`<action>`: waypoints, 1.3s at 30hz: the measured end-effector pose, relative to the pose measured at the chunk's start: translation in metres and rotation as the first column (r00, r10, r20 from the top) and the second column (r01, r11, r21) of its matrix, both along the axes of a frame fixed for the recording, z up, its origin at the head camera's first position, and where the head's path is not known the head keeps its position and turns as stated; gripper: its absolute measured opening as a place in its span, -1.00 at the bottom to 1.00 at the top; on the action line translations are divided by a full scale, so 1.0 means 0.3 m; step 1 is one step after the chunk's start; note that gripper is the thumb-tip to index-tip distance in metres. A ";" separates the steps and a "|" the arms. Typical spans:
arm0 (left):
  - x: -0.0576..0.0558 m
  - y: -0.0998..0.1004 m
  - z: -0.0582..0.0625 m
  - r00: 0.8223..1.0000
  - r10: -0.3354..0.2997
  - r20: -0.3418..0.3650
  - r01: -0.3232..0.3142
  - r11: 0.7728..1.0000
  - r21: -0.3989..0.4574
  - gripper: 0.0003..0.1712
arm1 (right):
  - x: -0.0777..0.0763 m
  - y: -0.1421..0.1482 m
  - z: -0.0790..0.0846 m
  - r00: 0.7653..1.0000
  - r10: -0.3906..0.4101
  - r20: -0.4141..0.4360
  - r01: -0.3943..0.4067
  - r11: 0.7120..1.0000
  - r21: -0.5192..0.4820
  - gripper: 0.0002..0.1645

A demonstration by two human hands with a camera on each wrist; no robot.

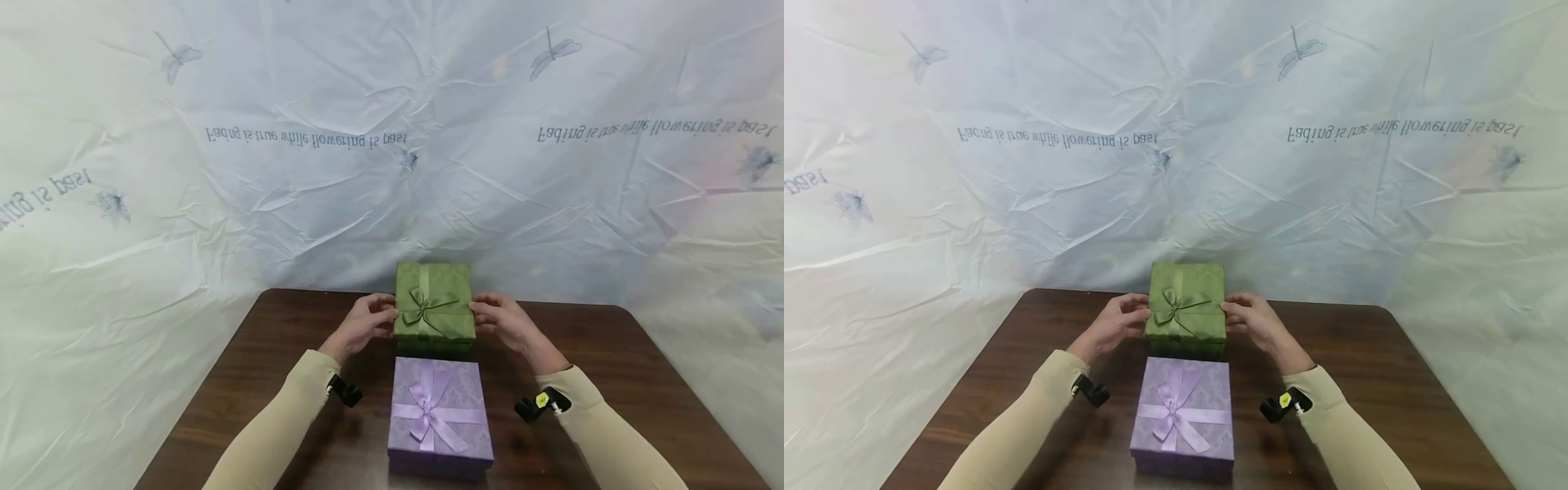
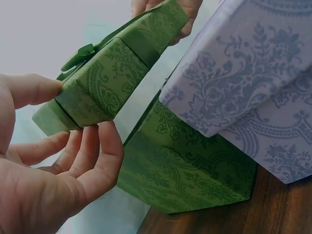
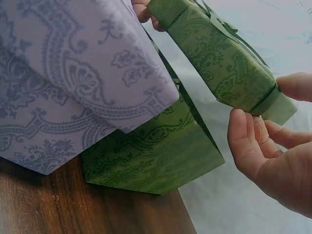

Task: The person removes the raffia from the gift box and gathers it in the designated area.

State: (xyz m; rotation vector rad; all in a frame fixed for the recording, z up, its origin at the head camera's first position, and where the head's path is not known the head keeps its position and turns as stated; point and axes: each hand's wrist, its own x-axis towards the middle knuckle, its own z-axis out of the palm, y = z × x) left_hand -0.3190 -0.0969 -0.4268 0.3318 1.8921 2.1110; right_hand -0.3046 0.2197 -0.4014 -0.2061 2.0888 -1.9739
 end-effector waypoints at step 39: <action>0.032 -0.040 0.002 0.967 -0.018 -0.255 0.009 0.999 -0.037 -0.38 | 0.053 -0.003 0.001 0.973 -0.025 -0.230 0.020 0.999 -0.025 -0.34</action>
